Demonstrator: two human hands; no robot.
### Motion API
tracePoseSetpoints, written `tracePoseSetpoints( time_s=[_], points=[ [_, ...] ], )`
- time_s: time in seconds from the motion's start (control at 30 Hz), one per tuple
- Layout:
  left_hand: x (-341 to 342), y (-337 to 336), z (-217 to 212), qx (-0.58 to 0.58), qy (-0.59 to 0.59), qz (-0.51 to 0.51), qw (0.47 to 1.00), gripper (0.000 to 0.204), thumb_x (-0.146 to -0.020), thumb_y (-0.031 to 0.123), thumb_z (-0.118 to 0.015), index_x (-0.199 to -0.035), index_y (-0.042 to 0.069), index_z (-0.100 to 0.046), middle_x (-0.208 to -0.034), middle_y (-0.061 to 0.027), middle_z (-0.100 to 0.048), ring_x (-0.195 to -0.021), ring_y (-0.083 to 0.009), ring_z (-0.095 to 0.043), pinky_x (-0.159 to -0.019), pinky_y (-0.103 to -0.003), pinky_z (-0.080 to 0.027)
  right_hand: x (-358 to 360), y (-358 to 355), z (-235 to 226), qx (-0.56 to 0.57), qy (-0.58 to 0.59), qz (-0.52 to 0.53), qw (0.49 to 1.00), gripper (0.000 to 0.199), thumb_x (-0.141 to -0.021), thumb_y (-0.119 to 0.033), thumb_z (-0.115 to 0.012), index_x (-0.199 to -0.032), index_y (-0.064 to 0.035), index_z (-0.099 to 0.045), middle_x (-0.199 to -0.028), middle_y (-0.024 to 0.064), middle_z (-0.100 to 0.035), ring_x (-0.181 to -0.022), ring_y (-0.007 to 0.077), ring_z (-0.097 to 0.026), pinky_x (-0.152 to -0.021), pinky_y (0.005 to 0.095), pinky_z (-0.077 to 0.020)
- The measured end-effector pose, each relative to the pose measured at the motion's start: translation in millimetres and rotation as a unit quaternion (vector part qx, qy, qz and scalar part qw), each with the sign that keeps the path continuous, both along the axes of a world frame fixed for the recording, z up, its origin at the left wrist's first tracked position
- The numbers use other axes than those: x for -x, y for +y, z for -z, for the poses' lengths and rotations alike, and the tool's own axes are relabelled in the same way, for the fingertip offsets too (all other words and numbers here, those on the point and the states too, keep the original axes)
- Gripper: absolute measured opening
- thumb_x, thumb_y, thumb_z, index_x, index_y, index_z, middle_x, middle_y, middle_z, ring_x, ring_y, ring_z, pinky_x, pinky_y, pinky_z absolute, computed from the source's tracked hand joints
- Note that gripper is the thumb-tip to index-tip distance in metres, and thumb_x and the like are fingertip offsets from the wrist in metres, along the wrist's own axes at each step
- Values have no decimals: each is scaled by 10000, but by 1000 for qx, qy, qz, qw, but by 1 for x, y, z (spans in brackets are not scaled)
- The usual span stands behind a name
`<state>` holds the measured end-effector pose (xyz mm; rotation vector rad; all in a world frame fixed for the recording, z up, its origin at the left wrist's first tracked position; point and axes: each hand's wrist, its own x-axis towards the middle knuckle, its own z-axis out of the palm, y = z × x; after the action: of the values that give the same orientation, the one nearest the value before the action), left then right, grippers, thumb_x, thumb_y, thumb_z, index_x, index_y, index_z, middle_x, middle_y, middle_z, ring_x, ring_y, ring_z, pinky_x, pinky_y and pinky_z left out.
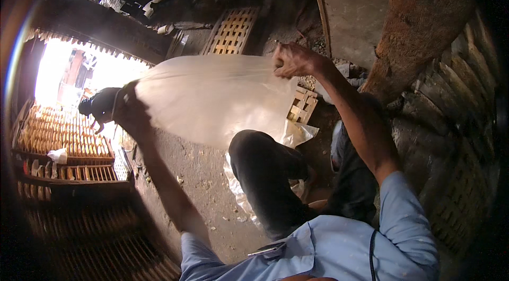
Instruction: The person sits on the floor and assembles a wooden lattice frame by hand, inserting small wooden pieces into the grid. They also handle a large plastic sheet, folding and unfolding it repeatedly.
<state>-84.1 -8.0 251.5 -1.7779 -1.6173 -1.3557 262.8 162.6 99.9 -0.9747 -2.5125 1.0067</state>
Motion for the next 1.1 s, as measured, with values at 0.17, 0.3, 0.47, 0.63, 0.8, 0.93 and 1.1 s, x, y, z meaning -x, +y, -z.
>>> tracePoseSetpoints(
  time_s=[0.17, 0.3, 0.47, 0.63, 0.8, 0.93, 1.1],
  points=[
    [96, -43, 2, 19, -10, -180, 983, 270, -984, 272, -644, -1146, 64, -702, -856, -43, -647, -639, -103, -498, -580, -284, -384, -25, 20, 0, -88, -49, 84, 991, 164, -702, -150, -708, -812, -29, -729, -726, 147, -690, -679, 201, -688, -654, 355, -532],
    [159, -50, 56, 63, 63, -280, 956, 480, -929, 351, -709, -1304, 73, -599, -1092, -121, -640, -961, -234, -573, -837, -388, -455, -26, 16, -6, -134, 152, 81, 976, 217, -735, -145, -705, -917, -28, -731, -834, 159, -719, -782, 215, -708, -715, 349, -546],
    [11, -41, 65, 250, 113, -187, 943, 749, -835, 316, -815, -1455, 79, -469, -1414, -175, -549, -1335, -307, -506, -1161, -466, -377, 42, -17, -8, -117, 197, -41, 973, 247, -759, -131, -723, -973, -7, -733, -921, 186, -741, -879, 248, -729, -789, 368, -561],
    [-122, 40, 98, 346, -13, 229, 910, 622, -779, 146, -856, -1330, 62, -581, -1153, -146, -681, -1078, -289, -651, -967, -423, -530, 42, -36, -32, -50, 202, -109, 972, 218, -828, -141, -698, -1015, -40, -749, -943, 192, -746, -840, 256, -746, -839, 400, -584],
    [-81, 55, 142, 446, -337, 268, 785, 194, -971, 158, -688, -996, -34, -685, -899, -133, -735, -690, -190, -724, -577, -290, -608, 21, -10, -23, -35, 316, 8, 948, 312, -864, -247, -770, -1058, -8, -719, -971, 151, -742, -849, 203, -711, -779, 397, -561],
    [-75, 48, 126, 381, -355, 216, 826, 302, -1021, 286, -610, -1067, -7, -664, -866, -134, -727, -685, -228, -724, -654, -372, -610, -25, 6, -52, 172, 379, 37, 909, 634, -900, -378, -763, -1368, -12, -542, -1192, 114, -701, -1049, 209, -685, -884, 425, -555],
    [-99, 41, 107, 334, -361, 193, 849, 299, -1018, 302, -627, -1052, 8, -668, -868, -123, -721, -693, -203, -718, -667, -318, -585, 15, -15, -27, -74, 313, -154, 934, 654, -729, -478, -891, -1130, -9, -675, -1093, 143, -729, -1059, 233, -694, -941, 363, -546]
  ],
)
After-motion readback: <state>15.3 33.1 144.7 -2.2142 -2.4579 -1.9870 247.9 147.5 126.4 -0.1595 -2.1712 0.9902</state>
